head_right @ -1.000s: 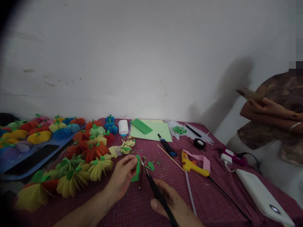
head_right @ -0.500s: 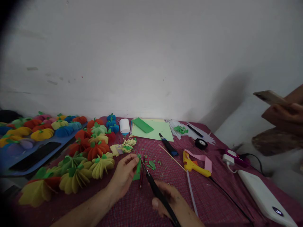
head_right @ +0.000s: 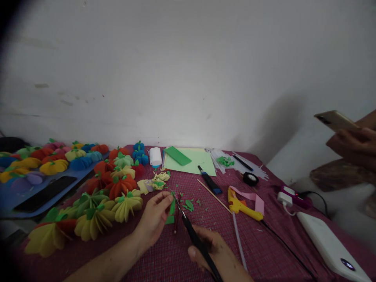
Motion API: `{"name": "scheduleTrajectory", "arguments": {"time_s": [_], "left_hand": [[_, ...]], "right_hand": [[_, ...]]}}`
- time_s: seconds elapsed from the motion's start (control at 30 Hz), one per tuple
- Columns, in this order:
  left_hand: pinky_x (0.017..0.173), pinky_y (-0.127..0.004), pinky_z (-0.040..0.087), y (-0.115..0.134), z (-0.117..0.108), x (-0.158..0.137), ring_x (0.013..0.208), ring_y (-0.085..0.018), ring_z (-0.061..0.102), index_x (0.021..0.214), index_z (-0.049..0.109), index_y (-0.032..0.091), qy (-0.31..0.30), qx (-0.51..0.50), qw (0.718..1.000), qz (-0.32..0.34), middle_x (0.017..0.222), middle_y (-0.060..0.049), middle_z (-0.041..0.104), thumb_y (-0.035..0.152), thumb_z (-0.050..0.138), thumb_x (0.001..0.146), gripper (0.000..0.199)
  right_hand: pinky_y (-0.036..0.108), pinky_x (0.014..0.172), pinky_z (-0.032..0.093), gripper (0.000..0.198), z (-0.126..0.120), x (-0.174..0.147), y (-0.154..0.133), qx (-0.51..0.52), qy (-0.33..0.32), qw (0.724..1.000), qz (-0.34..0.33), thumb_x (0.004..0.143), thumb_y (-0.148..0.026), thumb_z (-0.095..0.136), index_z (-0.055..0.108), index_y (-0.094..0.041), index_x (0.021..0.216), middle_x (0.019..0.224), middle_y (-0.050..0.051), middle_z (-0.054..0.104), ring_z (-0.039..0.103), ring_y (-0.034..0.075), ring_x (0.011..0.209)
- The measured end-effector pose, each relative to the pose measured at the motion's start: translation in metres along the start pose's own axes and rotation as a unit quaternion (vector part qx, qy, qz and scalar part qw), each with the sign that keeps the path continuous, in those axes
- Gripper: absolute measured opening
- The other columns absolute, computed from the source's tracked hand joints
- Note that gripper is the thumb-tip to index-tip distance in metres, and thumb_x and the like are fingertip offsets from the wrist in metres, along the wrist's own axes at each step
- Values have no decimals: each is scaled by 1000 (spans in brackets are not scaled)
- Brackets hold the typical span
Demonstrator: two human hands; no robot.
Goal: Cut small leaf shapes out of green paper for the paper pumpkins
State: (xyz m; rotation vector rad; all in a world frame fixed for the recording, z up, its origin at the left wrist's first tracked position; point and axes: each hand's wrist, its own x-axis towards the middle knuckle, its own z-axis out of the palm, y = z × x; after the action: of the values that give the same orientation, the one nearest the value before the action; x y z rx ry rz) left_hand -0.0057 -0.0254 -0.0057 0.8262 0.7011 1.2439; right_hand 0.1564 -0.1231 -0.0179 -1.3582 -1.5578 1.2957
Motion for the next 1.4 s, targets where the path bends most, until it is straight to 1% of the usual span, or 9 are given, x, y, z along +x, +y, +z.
{"name": "scheduleTrajectory", "arguments": {"time_s": [0.23,0.37,0.57,0.63,0.77,0.97,1.07,1.17,1.4], "left_hand": [[50,-21,31,1,0,-1,51,-8,40,62,59,14,-8,-8,1000,-1,57,4,49,26,72,63,18],[51,-21,31,0,0,-1,52,-8,41,63,59,14,-6,-16,1000,-3,57,4,49,25,72,62,17],[54,-22,34,-1,0,0,53,-9,42,61,59,14,-8,-23,1000,-3,57,3,50,26,74,61,19],[54,-22,34,0,-1,0,53,-9,42,62,59,14,-11,-27,1000,-5,57,3,50,26,74,61,19],[53,-22,34,0,-1,0,53,-9,42,64,60,14,-14,-29,999,-18,58,3,50,30,76,60,23],[49,-20,31,-2,-2,-1,52,-8,40,67,59,15,-19,19,1000,14,58,4,48,32,73,65,22],[49,-19,31,-4,-2,-3,53,-8,40,70,59,16,-25,37,998,36,59,4,48,33,72,69,21],[49,-19,31,-6,-3,-3,53,-8,41,73,60,16,-22,44,998,43,60,4,49,34,71,71,21],[52,-20,35,-9,-7,-1,60,-10,48,76,60,17,-26,28,998,46,67,2,54,34,69,73,20]], "right_hand": [[20,47,29,38,-2,-2,-11,-8,8,1000,-18,79,-48,60,65,-22,108,61,-4,43,33,10,50],[29,64,44,39,-2,-2,-19,1,7,999,-36,78,-44,61,65,-25,113,64,-1,54,47,16,58],[38,82,45,38,-2,0,-22,10,13,999,-29,76,-43,64,67,-24,109,73,1,64,59,25,80],[36,80,46,34,-3,0,-19,12,13,1000,-22,75,-41,65,69,-24,105,79,2,65,60,26,85],[31,68,48,35,-8,-4,-11,22,46,999,10,75,-42,65,65,-23,104,72,1,62,60,21,71],[32,74,47,28,-10,4,-13,22,198,978,-65,76,-38,67,56,-23,97,85,4,64,60,21,81],[33,74,49,37,1,19,-22,73,241,963,-96,72,-35,71,50,-24,100,85,3,65,62,21,80],[33,75,50,50,14,38,-30,132,249,952,-120,69,-31,74,44,-24,108,90,4,66,63,21,83],[22,59,48,45,29,68,-38,171,242,943,-150,62,-19,74,47,-23,97,73,-4,59,57,13,67]]}}
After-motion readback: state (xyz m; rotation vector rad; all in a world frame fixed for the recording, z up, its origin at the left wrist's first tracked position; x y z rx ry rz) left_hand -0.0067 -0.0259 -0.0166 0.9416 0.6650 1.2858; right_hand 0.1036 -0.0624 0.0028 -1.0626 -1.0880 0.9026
